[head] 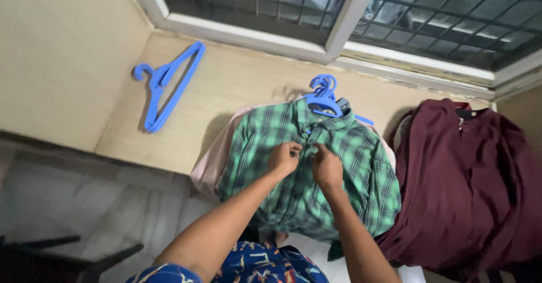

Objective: The person places several shirts onto blue plastic hangers and buttons them up. They handle a maroon shirt, a green plaid shirt, a light plaid shirt, and a pink shirt, arranging each on a hanger and fastening the buttons before setting them aside.

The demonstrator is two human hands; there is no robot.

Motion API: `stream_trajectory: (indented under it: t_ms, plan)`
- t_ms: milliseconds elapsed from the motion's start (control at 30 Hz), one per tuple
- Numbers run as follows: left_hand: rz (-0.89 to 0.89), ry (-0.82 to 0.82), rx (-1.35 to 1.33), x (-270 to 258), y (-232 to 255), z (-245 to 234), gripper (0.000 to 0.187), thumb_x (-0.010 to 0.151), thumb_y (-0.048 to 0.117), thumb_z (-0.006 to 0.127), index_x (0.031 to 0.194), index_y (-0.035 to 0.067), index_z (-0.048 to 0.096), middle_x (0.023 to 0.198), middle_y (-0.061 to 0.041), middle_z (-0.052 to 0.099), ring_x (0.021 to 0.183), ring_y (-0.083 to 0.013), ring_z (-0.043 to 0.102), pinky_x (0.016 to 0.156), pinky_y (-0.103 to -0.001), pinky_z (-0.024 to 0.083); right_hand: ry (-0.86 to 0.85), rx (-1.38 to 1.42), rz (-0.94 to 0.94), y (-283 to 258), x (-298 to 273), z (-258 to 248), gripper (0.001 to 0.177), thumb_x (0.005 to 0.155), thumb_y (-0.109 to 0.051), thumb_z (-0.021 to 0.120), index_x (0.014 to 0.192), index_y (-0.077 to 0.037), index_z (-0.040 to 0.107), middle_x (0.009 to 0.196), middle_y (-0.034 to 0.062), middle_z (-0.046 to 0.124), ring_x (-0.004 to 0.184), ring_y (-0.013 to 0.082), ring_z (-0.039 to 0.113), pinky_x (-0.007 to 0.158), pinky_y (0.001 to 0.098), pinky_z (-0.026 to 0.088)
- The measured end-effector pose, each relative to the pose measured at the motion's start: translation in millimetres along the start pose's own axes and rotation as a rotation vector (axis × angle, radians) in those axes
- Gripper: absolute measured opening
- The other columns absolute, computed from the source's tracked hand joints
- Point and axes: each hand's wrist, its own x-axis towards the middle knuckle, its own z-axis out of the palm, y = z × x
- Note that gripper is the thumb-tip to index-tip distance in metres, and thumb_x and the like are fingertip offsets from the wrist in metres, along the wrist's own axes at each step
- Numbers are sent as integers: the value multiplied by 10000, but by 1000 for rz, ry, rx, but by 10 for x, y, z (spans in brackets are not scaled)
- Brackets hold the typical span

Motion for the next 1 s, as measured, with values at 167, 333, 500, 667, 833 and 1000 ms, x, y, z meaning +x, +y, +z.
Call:
stream_trajectory:
  t_ms: [167,333,500,667,833,1000]
  plan:
    - [-53,41,15,-108,74,-98,208,847,95,682,1014,158,788,965,-45,793,897,-230,757,780,-363,583,-48,-61,-171,-5,55,-19,424,901,-114,608,1309,-217,664,1051,145,720,917,404,694,783,509,549]
    - [-39,78,15,-124,211,-268,163,860,144,702,989,189,792,933,-19,796,865,-226,766,763,-363,585,-6,-79,-175,-88,164,-22,408,885,-169,655,1292,-155,653,1092,171,704,922,434,673,763,527,537]
    - [-65,15,16,1,229,-354,169,871,152,688,996,184,798,944,-30,787,840,-242,757,732,-381,578,68,-149,24,-194,314,100,377,846,-339,765,1015,-15,669,1005,220,719,916,440,682,798,530,537]
    - [103,59,1,197,179,-203,158,856,129,687,968,151,796,923,-73,786,842,-258,762,756,-381,588,64,-302,130,-226,429,194,337,881,-340,720,990,-22,712,961,243,729,890,450,704,773,542,548]
    - [180,18,59,219,159,-68,215,847,90,665,1014,153,784,939,-90,781,881,-288,751,800,-411,582,76,-240,219,-262,343,255,314,865,-334,707,935,-31,745,940,247,728,905,444,704,793,527,550]
    - [211,93,55,31,406,-76,254,882,138,719,1136,131,720,1108,-130,690,1016,-356,663,864,-455,529,186,-154,281,-289,297,261,232,851,-266,687,951,-78,780,947,219,733,892,442,702,768,528,545]
